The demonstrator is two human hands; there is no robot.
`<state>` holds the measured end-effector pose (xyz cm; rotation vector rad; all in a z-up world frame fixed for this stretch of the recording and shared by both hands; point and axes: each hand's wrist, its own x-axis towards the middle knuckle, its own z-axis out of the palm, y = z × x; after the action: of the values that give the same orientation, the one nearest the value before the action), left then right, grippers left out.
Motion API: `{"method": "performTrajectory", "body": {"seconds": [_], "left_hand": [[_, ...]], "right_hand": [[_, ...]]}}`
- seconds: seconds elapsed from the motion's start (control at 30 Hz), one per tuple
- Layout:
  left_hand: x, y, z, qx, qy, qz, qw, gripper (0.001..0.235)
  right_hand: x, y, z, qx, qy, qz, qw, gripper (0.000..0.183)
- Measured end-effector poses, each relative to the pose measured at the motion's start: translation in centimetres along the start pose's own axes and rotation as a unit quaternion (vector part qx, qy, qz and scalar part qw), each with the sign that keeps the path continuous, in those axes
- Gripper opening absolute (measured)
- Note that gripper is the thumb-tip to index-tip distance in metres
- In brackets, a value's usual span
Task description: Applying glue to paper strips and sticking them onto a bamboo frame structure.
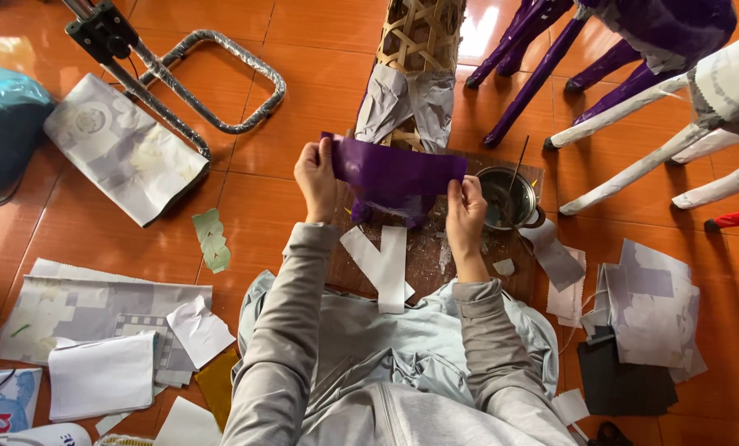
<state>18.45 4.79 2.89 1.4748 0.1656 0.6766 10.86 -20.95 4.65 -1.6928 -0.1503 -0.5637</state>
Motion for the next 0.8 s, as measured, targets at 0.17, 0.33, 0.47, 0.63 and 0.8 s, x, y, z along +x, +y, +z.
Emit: {"method": "performTrajectory", "body": {"seconds": [0.17, 0.33, 0.47, 0.63, 0.8], "left_hand": [[0.0, 1.1, 1.4, 0.070, -0.045, -0.019, 0.996, 0.034], [0.0, -1.7, 2.0, 0.132, -0.063, 0.004, 0.989, 0.034], [0.5, -3.3, 2.3, 0.078, -0.090, 0.057, 0.991, 0.032], [1.2, -2.7, 2.4, -0.050, -0.174, -0.094, 0.979, 0.033], [1.9, -0.8, 2.3, 0.082, -0.190, -0.060, 0.977, 0.038]], "right_hand": [[0.2, 2.0, 0.8, -0.006, 0.007, 0.004, 1.000, 0.036], [0.7, 1.9, 1.6, -0.013, 0.003, -0.005, 1.000, 0.037], [0.4, 4.2, 2.3, 0.052, 0.010, 0.071, 0.996, 0.038], [0.3, 5.6, 3.2, 0.130, 0.019, 0.078, 0.988, 0.036], [0.0, 7.0, 3.1, 0.144, 0.009, 0.062, 0.988, 0.034]]}}
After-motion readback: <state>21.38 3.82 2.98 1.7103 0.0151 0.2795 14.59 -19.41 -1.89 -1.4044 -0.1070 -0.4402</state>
